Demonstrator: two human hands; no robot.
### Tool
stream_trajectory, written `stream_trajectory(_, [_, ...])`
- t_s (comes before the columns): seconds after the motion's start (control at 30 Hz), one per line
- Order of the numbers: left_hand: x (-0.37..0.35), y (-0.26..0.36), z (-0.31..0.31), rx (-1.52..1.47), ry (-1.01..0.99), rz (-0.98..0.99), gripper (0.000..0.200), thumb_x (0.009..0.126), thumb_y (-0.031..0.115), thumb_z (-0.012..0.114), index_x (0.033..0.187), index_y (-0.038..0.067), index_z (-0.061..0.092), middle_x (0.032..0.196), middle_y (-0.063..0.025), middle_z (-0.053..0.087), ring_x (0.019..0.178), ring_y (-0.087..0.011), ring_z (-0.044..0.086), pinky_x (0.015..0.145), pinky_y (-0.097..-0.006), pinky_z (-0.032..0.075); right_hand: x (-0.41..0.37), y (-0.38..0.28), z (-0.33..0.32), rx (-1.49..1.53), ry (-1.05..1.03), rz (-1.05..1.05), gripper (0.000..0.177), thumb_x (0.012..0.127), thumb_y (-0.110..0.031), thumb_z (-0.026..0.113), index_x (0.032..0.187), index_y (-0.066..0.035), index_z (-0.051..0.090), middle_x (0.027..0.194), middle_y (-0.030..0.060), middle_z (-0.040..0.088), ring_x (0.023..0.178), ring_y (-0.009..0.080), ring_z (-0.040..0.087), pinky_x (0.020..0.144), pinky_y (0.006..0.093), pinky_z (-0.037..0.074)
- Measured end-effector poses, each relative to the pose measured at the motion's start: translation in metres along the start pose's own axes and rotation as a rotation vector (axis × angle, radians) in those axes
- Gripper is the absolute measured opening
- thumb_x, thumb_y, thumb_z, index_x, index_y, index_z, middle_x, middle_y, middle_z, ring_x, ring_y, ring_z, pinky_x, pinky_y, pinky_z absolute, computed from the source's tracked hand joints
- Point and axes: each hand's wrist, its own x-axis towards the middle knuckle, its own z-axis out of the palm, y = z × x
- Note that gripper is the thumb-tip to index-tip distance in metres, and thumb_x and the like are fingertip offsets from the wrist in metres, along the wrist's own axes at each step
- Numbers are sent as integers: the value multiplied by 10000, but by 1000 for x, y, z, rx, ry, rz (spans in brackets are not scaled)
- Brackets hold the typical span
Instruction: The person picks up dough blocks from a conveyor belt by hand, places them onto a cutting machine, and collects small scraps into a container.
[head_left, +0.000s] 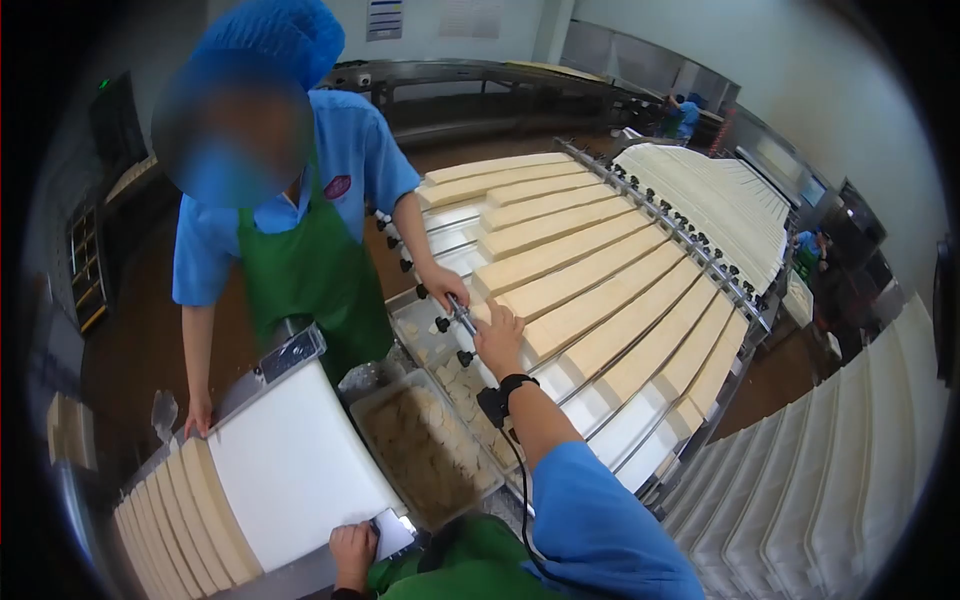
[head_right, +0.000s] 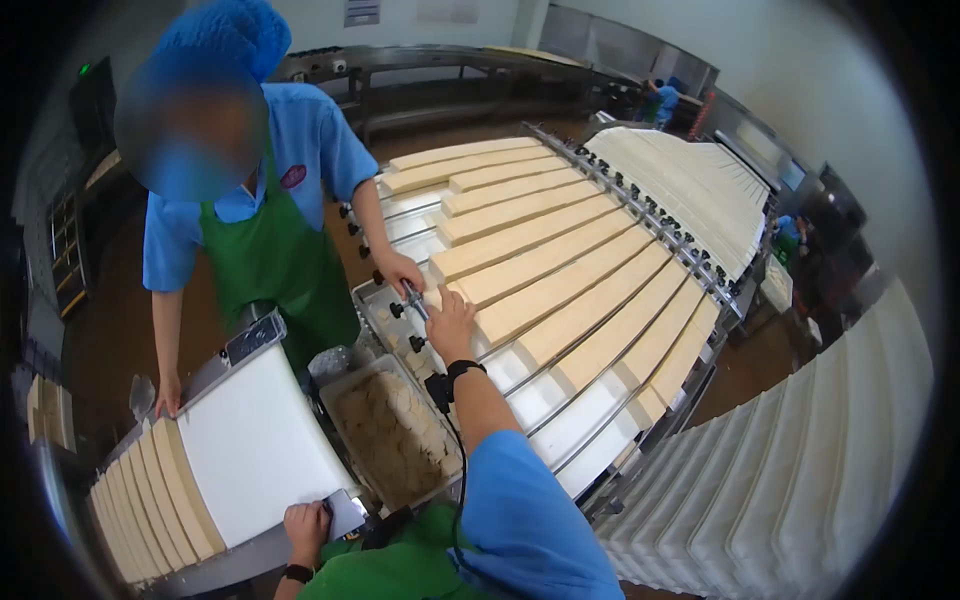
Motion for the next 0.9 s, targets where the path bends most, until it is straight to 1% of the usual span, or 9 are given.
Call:
stream_trajectory(0.1, [5, 7, -2, -11, 8, -62, 108, 727, 121, 703, 776, 69, 622, 640, -91, 522, 620, -286, 529, 583, -408, 397, -1, 1, 3, -13, -5, -4, 170, 776, -196, 625, 903, -160, 732, 1320, 114, 522, 1214, 293, 446, 964, 505, 312])
stream_trajectory(0.17, [19, 16, -23, -445, -321, -834, 260, 765, 221, 689, 635, 16, 596, 593, -152, 515, 628, -336, 523, 586, -414, 388, -1, 1, 5, -6, -40, 3, 182, 785, -195, 619, 925, -155, 728, 1320, 104, 522, 1218, 285, 441, 987, 510, 303])
stream_trajectory(0.2, [11, 15, -21, -435, -323, -850, 260, 765, 221, 689, 635, 16, 596, 593, -152, 515, 628, -336, 523, 586, -414, 388, 0, 0, 3, 7, -53, -2, 182, 785, -195, 619, 925, -155, 728, 1320, 104, 522, 1218, 285, 441, 987, 510, 303])
stream_trajectory(0.3, [-5, 6, 0, -342, -170, -669, 427, 787, 308, 665, 539, -20, 549, 560, -209, 490, 641, -367, 498, 612, -423, 384, 1, -2, 1, -66, -82, 0, 242, 738, -157, 644, 961, -177, 737, 1297, 89, 543, 1214, 269, 457, 989, 476, 307])
stream_trajectory(0.4, [-7, 2, 0, -254, -156, -486, 279, 772, 230, 696, 638, 8, 594, 633, -163, 537, 665, -335, 500, 632, -425, 388, 0, 4, 5, -72, -98, -8, 225, 753, -163, 636, 957, -162, 730, 1290, 83, 546, 1218, 256, 460, 992, 483, 309])
stream_trajectory(0.47, [3, 4, -6, -96, -27, -77, 110, 746, 116, 705, 771, 42, 628, 759, -111, 567, 697, -302, 505, 657, -419, 399, 3, 4, 5, -105, -109, 6, 226, 750, -162, 632, 953, -158, 729, 1283, 88, 555, 1220, 260, 465, 996, 488, 312])
stream_trajectory(0.53, [1, -1, -2, -141, 10, 2, 211, 696, 35, 696, 894, 76, 632, 857, -75, 558, 718, -286, 515, 660, -408, 411, 4, 9, 7, -117, -139, 12, 242, 736, -159, 626, 955, -154, 730, 1284, 95, 559, 1224, 274, 467, 1002, 499, 316])
stream_trajectory(0.73, [2, -1, -23, -222, 96, -78, 232, 705, 38, 659, 932, 82, 645, 882, -80, 577, 778, -272, 546, 701, -380, 460, 7, 19, 12, -149, -159, -38, 314, 785, -202, 592, 1072, -136, 702, 1267, 165, 576, 1245, 338, 468, 1009, 542, 330])
stream_trajectory(0.9, [-20, -25, -68, 42, 330, -251, 184, 621, 41, 635, 793, 108, 636, 783, -50, 575, 697, -255, 570, 640, -368, 479, 2, 29, -1, 116, 48, -318, 327, 879, -147, 468, 1079, 9, 674, 1096, 207, 662, 1060, 369, 601, 946, 469, 449])
